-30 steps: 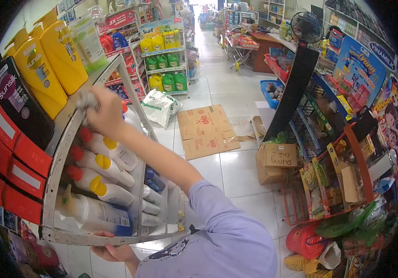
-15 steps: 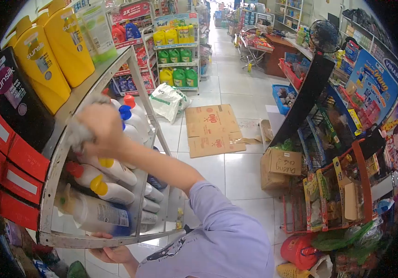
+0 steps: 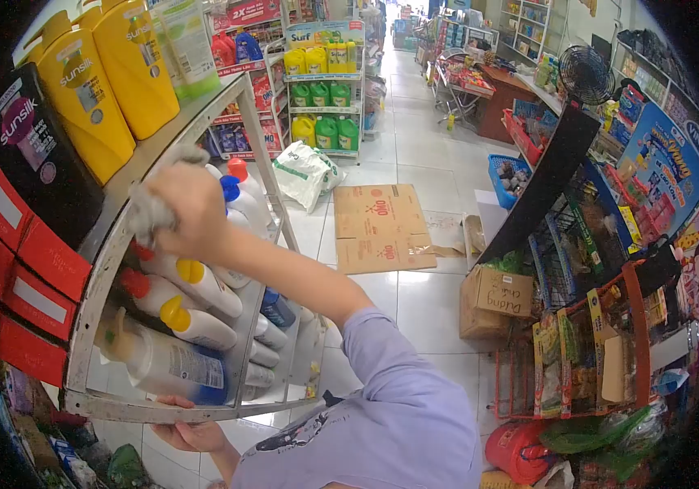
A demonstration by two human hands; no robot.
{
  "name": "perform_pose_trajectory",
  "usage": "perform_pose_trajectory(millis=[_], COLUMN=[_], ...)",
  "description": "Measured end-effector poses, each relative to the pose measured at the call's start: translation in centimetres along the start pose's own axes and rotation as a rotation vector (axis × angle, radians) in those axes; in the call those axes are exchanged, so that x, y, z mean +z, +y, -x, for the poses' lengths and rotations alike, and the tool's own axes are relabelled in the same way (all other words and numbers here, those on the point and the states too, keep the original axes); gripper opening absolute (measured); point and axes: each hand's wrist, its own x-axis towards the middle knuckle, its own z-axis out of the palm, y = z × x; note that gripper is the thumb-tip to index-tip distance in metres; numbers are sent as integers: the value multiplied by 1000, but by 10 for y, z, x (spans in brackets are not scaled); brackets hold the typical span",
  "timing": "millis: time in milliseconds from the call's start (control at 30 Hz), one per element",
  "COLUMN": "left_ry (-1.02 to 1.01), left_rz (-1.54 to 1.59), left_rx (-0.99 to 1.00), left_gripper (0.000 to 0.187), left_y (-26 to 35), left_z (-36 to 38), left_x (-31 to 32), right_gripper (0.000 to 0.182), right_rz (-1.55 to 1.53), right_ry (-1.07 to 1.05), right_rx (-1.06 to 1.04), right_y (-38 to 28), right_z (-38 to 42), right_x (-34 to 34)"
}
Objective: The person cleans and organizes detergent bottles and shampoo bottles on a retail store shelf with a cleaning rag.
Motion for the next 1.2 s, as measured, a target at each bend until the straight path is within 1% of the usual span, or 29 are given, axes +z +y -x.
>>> perform_pose_trajectory(millis=[67, 100, 167, 233, 300, 333, 367, 400, 433, 500, 533, 567, 600, 633, 700, 767, 800, 833, 867, 900, 933, 1000, 1033, 1067, 1100, 1167, 1200], left_ry=[4, 3, -59, -69, -75, -72, -69, -23, -16, -72, -107, -88, -92, -100, -121, -104, -127, -131, -81, -29, -57, -40, -23, -29, -33, -36, -83], left_rz=[-16, -19, -18, -47, -79, -76, -73, -32, -43, -55, -29, -47, 0, 49, 60, 44, 43, 36, 55, 78, 70, 77, 91, 76, 71, 49, 108], left_rx=[15, 13, 37, 46, 52, 44, 38, 9, 10, 56, 58, 62, 49, 36, 66, 59, 74, 63, 22, -8, -3, -33, -55, -13, -15, -44, -30], left_gripper=[60, 60, 46, 46, 46, 46, 46, 59, 59, 42, 40, 40, 40, 40, 40, 41, 42, 42, 47, 52, 50, 47, 45, 42, 42, 40, 39], left_y=[3, 2, 0, 2, 3, 4, 4, 2, 4, 8, 6, 6, 5, 4, 4, 3, 3, 3, 4, 5, 6, 8, 9, 6, 6, 7, 7], left_z=[-1, 0, 1, -1, -2, -2, -2, -2, -3, -4, -4, -3, -3, -3, -6, -5, -6, -4, -3, -4, -5, -5, -6, -6, -7, -7, -7], left_x=[3, 2, -3, -1, 3, 4, 4, 3, 5, 9, 5, 4, 3, 3, 2, 3, 4, 6, 7, 6, 4, 7, 8, 6, 5, 5, 3], right_gripper=[27, 27, 28, 23, 20, 20, 20, 19, 19, 19, 20, 20, 21, 21, 23, 16, 16, 16, 16, 16, 16, 18, 20, 22, 22, 27, 32], right_rz=[82, 83, 164, 109, 196, 191, 195, 198, 187, -93, -71, -53, 12, -11, 47, 47, 54, 66, 71, 53, 32, -80, -97, -114, -113, 33, 134], right_ry=[-132, -132, -31, 5, 140, 138, 140, 141, 135, 207, 165, 126, -114, -114, 28, 202, 234, 266, 268, 241, 209, 167, 77, -11, -8, -70, -13], right_rx=[-162, -159, -264, 55, 184, 193, 294, 393, 400, 263, 80, -102, -173, -168, -253, 232, 315, 405, 421, 345, 254, 148, 37, -75, -70, -547, -573], right_y=[-8, 0, 38, 82, 125, 124, 122, 117, 102, 60, 39, 22, 12, 17, 49, 105, 138, 156, 147, 128, 102, 37, 13, -2, -3, 9, 23], right_z=[-1, -2, -7, -12, -20, -23, -27, -30, -29, -9, 2, 10, 9, 7, -6, -29, -45, -49, -40, -36, -39, -20, -10, -6, -8, -19, -24], right_x=[-8, -8, -10, -17, -20, -22, -23, -20, -14, 0, 4, 5, -3, -5, -3, -10, -13, -17, -16, -8, 1, 9, 7, 6, 5, 2, -1])
